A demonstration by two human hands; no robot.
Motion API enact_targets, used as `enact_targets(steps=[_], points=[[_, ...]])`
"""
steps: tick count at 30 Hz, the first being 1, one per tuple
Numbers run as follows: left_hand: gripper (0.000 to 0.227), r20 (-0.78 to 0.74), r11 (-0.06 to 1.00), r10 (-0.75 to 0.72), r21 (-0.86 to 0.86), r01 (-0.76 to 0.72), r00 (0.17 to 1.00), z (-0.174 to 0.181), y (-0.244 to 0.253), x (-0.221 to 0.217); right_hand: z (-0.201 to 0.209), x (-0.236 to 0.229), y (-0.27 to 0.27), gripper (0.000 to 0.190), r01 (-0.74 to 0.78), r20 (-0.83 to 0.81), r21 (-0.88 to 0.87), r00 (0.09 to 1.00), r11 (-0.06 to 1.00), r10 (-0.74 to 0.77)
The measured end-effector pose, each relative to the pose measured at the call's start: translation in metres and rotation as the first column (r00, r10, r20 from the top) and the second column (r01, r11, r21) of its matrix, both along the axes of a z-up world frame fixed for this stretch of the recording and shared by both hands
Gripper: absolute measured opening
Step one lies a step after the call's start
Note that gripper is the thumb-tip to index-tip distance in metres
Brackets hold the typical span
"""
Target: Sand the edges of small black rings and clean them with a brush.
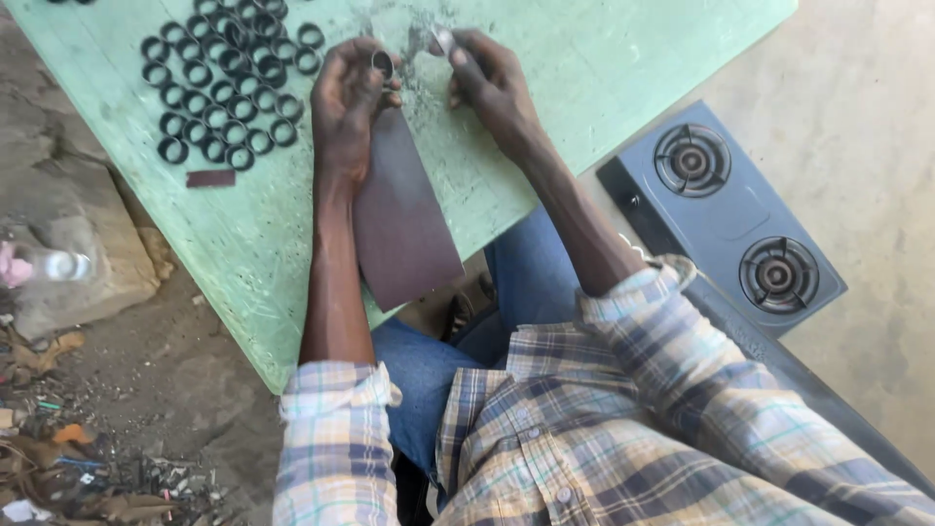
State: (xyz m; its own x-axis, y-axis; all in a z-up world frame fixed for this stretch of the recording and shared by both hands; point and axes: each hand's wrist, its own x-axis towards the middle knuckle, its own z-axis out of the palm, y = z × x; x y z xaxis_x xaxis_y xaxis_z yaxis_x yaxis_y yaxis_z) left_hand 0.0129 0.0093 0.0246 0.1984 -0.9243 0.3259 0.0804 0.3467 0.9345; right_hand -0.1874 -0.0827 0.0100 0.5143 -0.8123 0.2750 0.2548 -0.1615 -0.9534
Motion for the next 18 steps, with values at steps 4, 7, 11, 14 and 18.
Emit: enact_targets(steps=[4, 7, 11, 14, 18], points=[[0.042, -0.205, 1.0, 0.001, -0.014, -0.004, 0.979, 0.011, 0.037, -0.019, 0.023, -0.021, 0.034, 0.032, 0.016, 0.079, 0.02, 0.997, 1.0, -0.018], [0.041, -0.273, 0.998, 0.029, -0.044, -0.043, 0.962, 0.008, 0.05, -0.028, 0.011, -0.022, 0.042, 0.027, 0.054, 0.05, 0.032, 0.997, 0.998, -0.056], [0.043, -0.311, 0.994, 0.101, -0.006, -0.108, 0.945, -0.003, 0.058, -0.037, 0.029, -0.004, 0.062, 0.026, 0.073, 0.018, 0.035, 0.997, 0.997, -0.074], [0.045, -0.348, 0.994, 0.095, -0.014, -0.107, 0.932, -0.017, 0.056, -0.04, 0.028, 0.013, 0.063, 0.017, 0.192, -0.047, -0.271, 0.976, 0.943, -0.213], [0.044, -0.375, 0.985, 0.154, -0.014, -0.172, 0.914, -0.045, 0.053, -0.041, 0.016, 0.029, 0.065, 0.01, 0.275, -0.04, -0.533, 0.936, 0.8, -0.349]])
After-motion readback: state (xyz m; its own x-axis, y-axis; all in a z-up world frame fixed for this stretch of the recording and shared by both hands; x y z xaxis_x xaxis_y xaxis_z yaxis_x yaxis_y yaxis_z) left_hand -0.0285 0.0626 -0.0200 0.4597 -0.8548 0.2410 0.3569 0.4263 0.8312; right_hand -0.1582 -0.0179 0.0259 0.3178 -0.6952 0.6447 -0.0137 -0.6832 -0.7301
